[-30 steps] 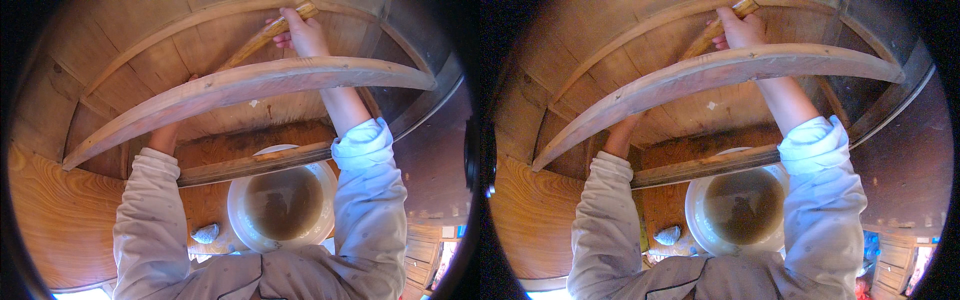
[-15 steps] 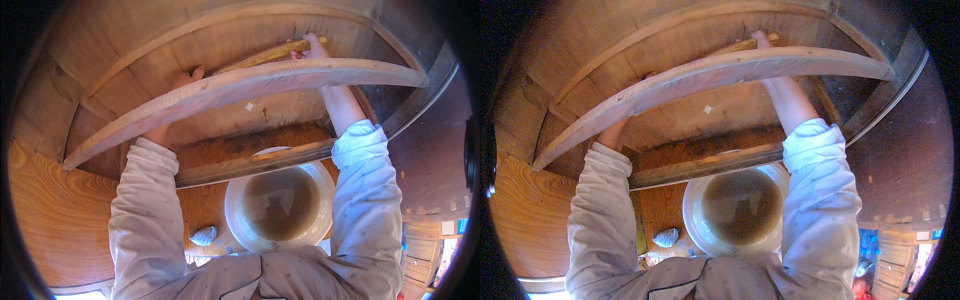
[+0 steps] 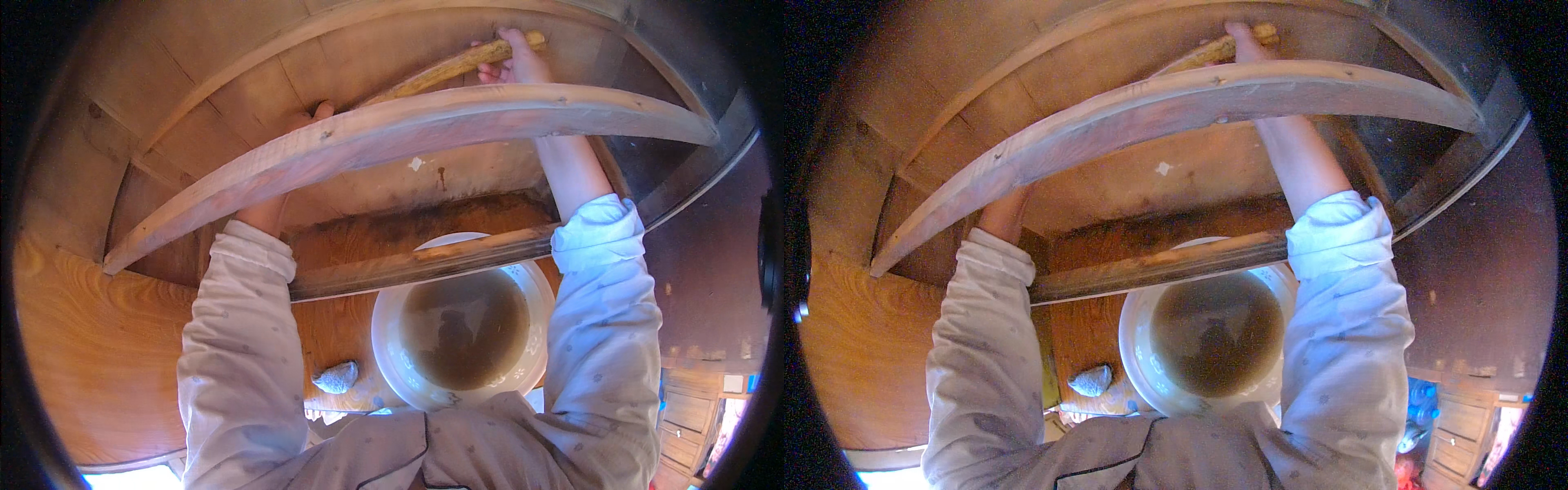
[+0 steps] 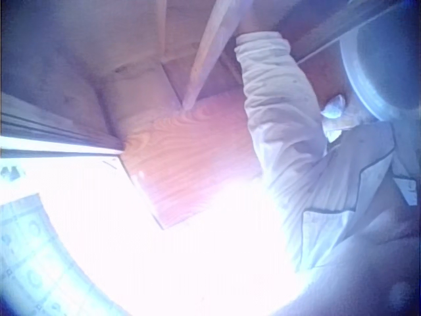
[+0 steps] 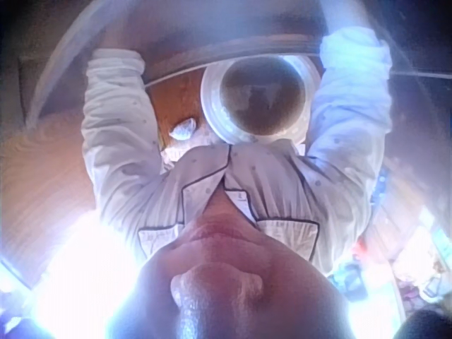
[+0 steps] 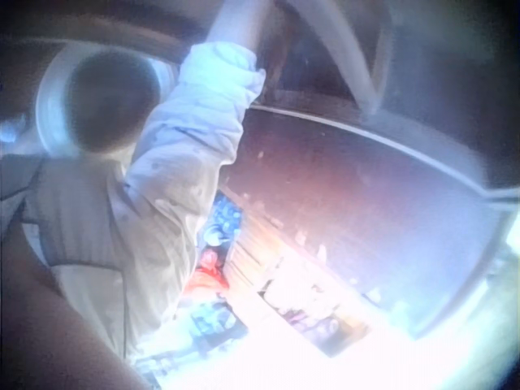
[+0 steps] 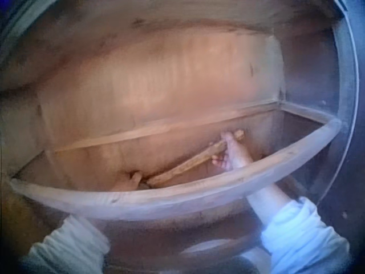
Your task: The person adjusts a curved wooden support inside a cabinet by hand and using the claw of a hammer, while a bowl of liquid sits on the base of the cabinet.
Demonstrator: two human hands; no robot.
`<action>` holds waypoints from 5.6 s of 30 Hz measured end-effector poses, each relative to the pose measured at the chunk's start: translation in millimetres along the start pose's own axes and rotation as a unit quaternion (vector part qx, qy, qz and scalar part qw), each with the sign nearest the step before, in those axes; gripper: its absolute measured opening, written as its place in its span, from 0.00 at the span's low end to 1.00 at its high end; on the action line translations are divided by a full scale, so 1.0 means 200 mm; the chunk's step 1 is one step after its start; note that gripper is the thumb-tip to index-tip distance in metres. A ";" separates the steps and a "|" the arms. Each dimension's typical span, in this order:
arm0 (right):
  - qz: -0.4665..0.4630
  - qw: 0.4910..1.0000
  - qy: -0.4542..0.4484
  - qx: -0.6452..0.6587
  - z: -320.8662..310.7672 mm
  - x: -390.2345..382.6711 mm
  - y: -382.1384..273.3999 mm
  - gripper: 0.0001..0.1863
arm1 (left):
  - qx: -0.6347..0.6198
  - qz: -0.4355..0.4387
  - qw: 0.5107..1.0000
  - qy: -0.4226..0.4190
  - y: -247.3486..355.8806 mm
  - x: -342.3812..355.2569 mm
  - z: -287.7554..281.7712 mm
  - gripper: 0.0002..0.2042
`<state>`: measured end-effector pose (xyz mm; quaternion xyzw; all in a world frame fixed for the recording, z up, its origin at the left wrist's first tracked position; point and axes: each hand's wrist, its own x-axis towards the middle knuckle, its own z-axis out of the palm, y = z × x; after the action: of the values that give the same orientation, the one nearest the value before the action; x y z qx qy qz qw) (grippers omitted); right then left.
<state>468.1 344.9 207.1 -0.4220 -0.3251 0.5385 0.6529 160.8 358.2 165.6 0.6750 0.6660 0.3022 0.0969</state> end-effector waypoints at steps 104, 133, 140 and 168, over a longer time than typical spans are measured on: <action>-0.095 0.995 -0.028 -0.008 0.08 -0.10 -0.02 0.20 | -0.018 0.022 1.000 -0.007 -0.01 -0.13 -0.02 0.26; -0.141 0.986 -0.066 -0.066 -0.09 -0.28 -0.04 0.21 | 0.006 0.026 0.999 -0.024 -0.08 -0.05 -0.01 0.19; -0.157 0.983 -0.045 -0.078 0.12 -0.11 -0.10 0.26 | 0.000 0.027 0.999 -0.023 -0.05 -0.09 0.00 0.19; -0.262 0.955 0.009 -0.140 -0.05 -0.14 -0.15 0.21 | -0.018 0.037 0.999 -0.023 0.03 -0.05 0.17 0.19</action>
<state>483.9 314.6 230.7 -0.4140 -0.4906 0.2937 0.7082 183.9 358.0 139.1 0.7038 0.6330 0.3020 0.1130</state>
